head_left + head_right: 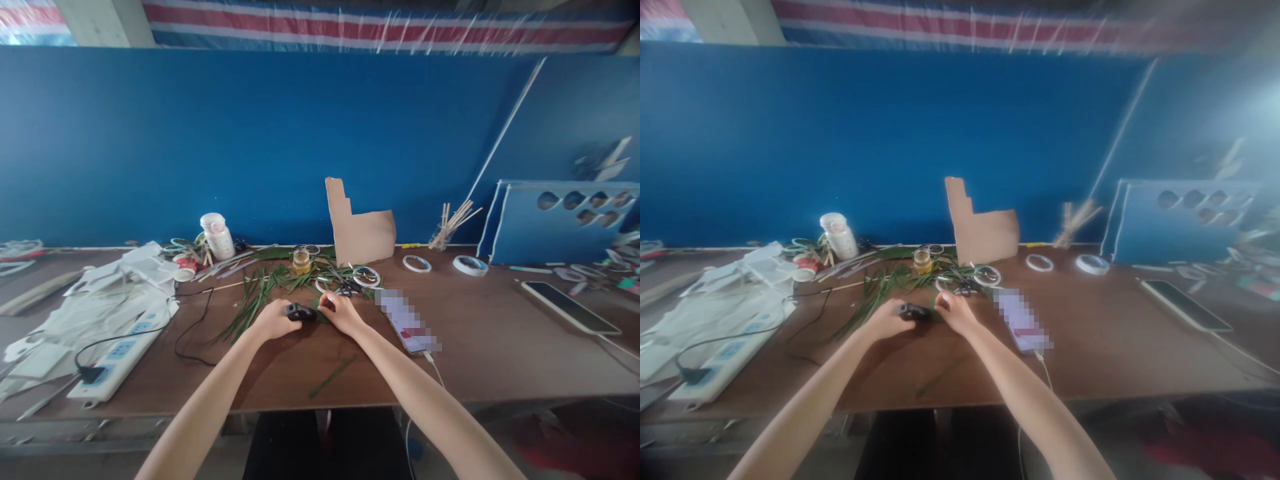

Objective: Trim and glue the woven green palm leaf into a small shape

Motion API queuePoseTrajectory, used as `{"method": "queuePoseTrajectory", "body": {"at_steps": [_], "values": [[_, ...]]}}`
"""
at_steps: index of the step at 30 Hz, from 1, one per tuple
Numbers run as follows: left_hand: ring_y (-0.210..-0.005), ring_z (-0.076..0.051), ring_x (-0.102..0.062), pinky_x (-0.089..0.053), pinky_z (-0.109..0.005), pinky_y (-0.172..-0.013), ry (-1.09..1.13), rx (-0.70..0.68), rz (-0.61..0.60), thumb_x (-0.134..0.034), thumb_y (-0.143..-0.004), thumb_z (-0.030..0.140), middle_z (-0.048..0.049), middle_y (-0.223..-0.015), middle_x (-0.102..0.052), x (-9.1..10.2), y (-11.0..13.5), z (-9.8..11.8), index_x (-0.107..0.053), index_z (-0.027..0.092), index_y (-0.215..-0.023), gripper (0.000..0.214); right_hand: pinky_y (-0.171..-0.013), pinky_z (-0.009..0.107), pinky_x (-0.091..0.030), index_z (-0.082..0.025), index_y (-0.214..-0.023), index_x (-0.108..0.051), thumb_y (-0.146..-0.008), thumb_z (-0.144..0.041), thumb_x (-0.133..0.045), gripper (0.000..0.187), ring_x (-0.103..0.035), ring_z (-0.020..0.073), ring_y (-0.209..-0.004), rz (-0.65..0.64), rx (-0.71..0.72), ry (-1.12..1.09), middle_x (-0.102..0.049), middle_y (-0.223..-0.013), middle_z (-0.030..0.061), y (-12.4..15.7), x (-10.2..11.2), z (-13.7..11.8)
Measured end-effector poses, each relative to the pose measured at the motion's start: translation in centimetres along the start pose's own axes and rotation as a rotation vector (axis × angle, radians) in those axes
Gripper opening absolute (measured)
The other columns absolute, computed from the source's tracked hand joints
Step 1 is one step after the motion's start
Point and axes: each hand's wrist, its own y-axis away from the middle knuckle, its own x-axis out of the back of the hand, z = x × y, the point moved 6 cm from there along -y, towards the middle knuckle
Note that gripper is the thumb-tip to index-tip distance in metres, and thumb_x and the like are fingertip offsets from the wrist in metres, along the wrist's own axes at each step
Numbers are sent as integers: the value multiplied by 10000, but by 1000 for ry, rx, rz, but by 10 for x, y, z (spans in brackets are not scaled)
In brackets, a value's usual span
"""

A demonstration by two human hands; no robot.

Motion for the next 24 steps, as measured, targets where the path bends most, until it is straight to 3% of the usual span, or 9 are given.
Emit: {"method": "queuePoseTrajectory", "body": {"at_steps": [12, 24], "values": [[-533, -124, -496, -285, -220, -474, -70, -75, 15, -583, -627, 367, 7, -569, -565, 2, 3, 8, -566, 182, -559, 197, -638, 234, -387, -204, -789, -561, -771, -239, -561, 39, -544, 133, -669, -7, 4, 5, -600, -720, -21, -1, 0, 1], [-549, -136, -515, -309, -220, -489, 6, -79, -15, -617, -621, 349, 2, -562, -579, 3, 2, 6, -590, 171, -570, 188, -633, 241, -393, -202, -783, -566, -768, -244, -555, 46, -540, 137, -662, 0, -6, -3, -596, -713, -16, 0, 0, -1]]}}
